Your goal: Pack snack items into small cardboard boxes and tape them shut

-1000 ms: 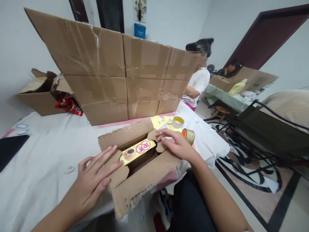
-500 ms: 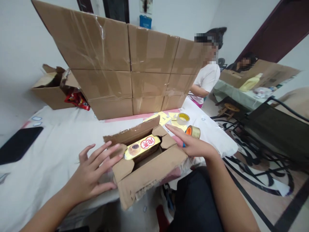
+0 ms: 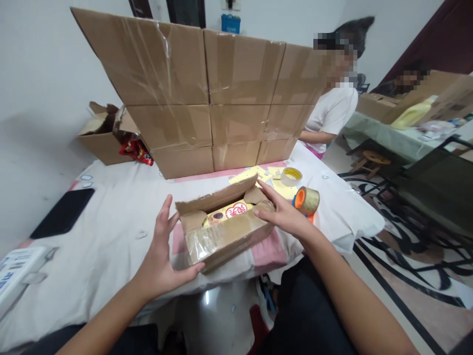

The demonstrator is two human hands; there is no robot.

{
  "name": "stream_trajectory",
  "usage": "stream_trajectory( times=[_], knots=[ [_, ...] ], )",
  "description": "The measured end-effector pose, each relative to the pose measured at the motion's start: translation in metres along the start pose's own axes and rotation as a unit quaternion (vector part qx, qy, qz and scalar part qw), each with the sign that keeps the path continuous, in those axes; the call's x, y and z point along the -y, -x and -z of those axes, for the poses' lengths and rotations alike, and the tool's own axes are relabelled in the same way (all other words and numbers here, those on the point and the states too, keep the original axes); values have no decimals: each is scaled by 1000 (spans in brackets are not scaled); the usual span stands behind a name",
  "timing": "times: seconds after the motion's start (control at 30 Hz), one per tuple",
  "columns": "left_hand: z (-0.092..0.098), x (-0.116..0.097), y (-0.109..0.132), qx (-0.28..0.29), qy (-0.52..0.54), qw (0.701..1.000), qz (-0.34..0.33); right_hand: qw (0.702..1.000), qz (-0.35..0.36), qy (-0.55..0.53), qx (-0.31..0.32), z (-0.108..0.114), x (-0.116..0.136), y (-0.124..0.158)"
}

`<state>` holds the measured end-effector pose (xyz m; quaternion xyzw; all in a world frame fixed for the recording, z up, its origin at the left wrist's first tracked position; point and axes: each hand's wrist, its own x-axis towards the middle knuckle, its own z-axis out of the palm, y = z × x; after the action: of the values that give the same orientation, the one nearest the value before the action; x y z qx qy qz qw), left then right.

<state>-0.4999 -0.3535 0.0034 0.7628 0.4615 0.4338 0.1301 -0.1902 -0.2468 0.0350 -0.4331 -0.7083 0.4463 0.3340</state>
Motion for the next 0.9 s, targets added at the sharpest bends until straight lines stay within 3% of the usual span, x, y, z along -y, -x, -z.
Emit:
stream_trajectory(
  times=[0.07, 0.2, 0.3, 0.37, 0.47, 0.6, 0.77, 0.9],
  knots=[
    [1, 3, 1, -2, -9, 1000, -11, 1000, 0, -2, -1, -2, 1, 0],
    [9, 3, -1, 29, -176, 979, -95, 999, -15, -9, -42, -1, 3, -1],
    [13, -8, -7, 58, -256, 956, -129, 979, 12, 24, -200, 21, -2, -4],
    [12, -16, -11, 77, -294, 944, -126, 937, 24, 87, -338, 47, -11, -5],
    [7, -23, -14, 91, -338, 930, -113, 882, -58, 116, -453, 86, -34, -5],
    [2, -28, -15, 102, -363, 922, -84, 871, -183, 19, -455, 110, -68, 0],
    [3, -38, -24, 133, -372, 917, -61, 868, -178, -74, -458, 110, -88, 14],
    [1, -44, -30, 129, -389, 911, -54, 901, -176, -141, -371, 104, -88, 28]
  ],
)
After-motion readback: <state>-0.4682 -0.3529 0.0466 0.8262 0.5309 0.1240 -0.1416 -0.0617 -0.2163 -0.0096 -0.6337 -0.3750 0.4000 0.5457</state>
